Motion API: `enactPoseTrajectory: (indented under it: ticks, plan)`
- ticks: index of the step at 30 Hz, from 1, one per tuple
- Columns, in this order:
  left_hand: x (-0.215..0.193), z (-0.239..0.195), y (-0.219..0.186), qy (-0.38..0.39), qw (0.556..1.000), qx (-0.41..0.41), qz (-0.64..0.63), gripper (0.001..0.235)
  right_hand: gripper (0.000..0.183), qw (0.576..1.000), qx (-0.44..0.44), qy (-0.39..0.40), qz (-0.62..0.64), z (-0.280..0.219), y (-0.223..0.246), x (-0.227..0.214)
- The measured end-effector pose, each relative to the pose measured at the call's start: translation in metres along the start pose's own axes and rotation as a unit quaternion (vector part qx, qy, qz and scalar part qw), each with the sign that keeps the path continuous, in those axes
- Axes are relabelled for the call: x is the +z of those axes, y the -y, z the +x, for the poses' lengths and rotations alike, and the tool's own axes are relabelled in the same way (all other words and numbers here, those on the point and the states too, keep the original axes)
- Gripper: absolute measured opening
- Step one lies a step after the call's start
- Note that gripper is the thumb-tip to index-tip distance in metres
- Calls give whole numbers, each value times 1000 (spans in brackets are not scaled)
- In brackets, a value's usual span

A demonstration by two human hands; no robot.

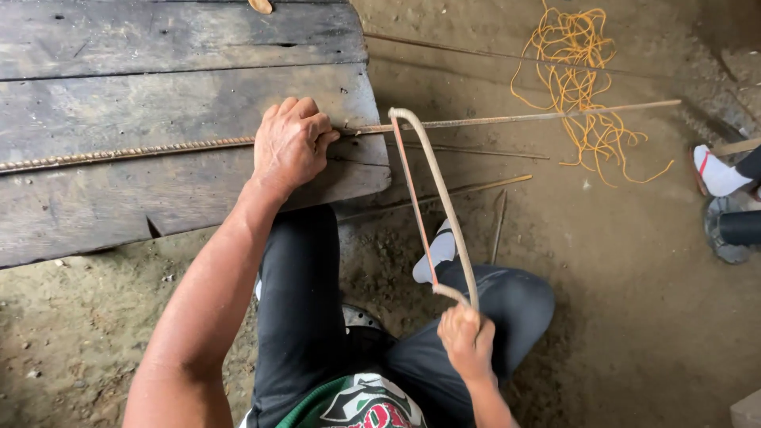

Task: Sawing a piece of metal rebar using a manual bow saw on a wooden workbench

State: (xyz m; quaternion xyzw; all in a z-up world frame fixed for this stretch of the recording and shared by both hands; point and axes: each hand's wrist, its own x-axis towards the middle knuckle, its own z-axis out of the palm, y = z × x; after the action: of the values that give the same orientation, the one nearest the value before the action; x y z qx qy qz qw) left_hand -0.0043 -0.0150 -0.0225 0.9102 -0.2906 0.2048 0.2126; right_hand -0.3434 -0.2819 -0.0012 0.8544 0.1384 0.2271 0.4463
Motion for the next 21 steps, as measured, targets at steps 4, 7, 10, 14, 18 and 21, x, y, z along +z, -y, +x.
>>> enactPoseTrajectory:
  ticks: [4,7,10,14,18,21]
  plan:
    - [-3,3,1,-3,1000,-14,-10,23,20,995,-45,-61,-62,16,71,145]
    - [-2,0,1,14,999,-33,-22,23,18,991,26,-132,-9,78,119,247]
    - [-5,3,-1,15,999,-34,-24,23,21,979,59,-193,39,116,90,221]
    - [1,-3,-2,16,998,-54,-24,23,18,982,22,-183,50,-8,99,181]
    - [6,-2,4,9,999,-43,-16,24,15,990,-39,-129,44,-132,99,144]
    - [7,-3,3,11,999,-34,-16,26,14,990,-37,-123,57,-66,55,98]
